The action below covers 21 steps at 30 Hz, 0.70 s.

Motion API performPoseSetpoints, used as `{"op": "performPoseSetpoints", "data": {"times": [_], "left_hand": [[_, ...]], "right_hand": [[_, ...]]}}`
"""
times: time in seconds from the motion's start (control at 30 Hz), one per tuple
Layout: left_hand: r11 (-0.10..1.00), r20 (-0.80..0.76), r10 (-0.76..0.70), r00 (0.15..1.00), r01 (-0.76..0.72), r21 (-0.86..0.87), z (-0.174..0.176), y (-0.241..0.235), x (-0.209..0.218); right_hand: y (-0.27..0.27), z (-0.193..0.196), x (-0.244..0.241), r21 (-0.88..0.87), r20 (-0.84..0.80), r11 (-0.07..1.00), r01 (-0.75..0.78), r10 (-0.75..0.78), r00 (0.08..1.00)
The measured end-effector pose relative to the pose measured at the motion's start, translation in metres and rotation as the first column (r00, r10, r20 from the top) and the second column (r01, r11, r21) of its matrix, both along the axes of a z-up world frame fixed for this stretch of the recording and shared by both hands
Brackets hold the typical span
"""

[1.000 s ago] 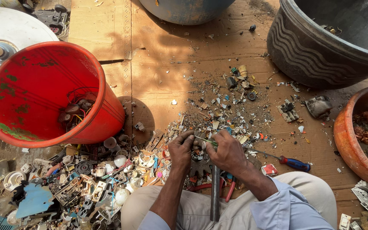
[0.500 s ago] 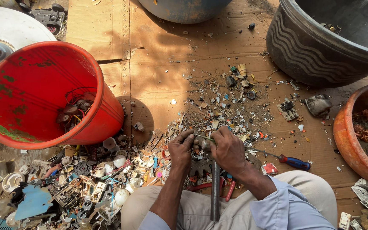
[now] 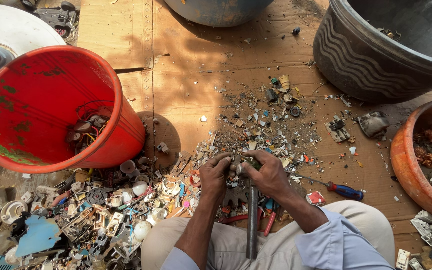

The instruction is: The person sits on the ground and uses a hammer to repeatedly strike and break apart small electronic components and scrap metal. They pick up individual pieces from a pile of debris, smash them on a metal anvil, and occasionally sort the resulting fragments into nearby buckets.

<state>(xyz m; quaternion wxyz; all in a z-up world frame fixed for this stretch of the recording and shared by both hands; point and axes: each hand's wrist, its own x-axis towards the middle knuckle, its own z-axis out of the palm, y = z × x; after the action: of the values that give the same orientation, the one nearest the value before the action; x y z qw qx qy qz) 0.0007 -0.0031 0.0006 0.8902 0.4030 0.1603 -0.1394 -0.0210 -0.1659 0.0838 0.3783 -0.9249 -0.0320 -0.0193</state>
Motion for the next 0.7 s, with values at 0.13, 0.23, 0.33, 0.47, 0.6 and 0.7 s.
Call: {"op": "performPoseSetpoints", "data": {"times": [0.13, 0.23, 0.33, 0.47, 0.6, 0.7], "left_hand": [[0.996, 0.025, -0.092, 0.995, 0.092, 0.002, 0.003, -0.002, -0.003], [0.997, 0.028, -0.05, 0.998, 0.051, -0.053, 0.001, 0.0, -0.003], [0.993, 0.03, -0.045, 0.999, 0.048, -0.109, -0.004, 0.0, -0.001], [0.988, 0.046, -0.06, 0.997, 0.066, -0.14, -0.005, 0.0, -0.001], [0.984, 0.054, -0.054, 0.997, 0.063, -0.167, -0.001, 0.002, -0.001], [0.983, 0.066, -0.057, 0.996, 0.068, -0.172, 0.001, 0.002, -0.002]], "right_hand": [[0.006, -0.01, 0.004, 0.028, 0.09, 0.995, -0.094, 0.091, 0.992], [0.005, -0.009, 0.007, 0.251, -0.152, 0.967, 0.045, -0.007, 0.988], [0.005, -0.006, 0.006, 0.562, -0.318, 0.81, 0.167, 0.025, 0.948], [0.005, -0.005, 0.008, 0.634, -0.422, 0.723, 0.273, 0.028, 0.906], [0.002, -0.013, 0.008, 0.682, -0.42, 0.672, 0.289, 0.037, 0.907], [-0.002, -0.021, 0.007, 0.699, -0.422, 0.651, 0.296, 0.042, 0.906]]}}
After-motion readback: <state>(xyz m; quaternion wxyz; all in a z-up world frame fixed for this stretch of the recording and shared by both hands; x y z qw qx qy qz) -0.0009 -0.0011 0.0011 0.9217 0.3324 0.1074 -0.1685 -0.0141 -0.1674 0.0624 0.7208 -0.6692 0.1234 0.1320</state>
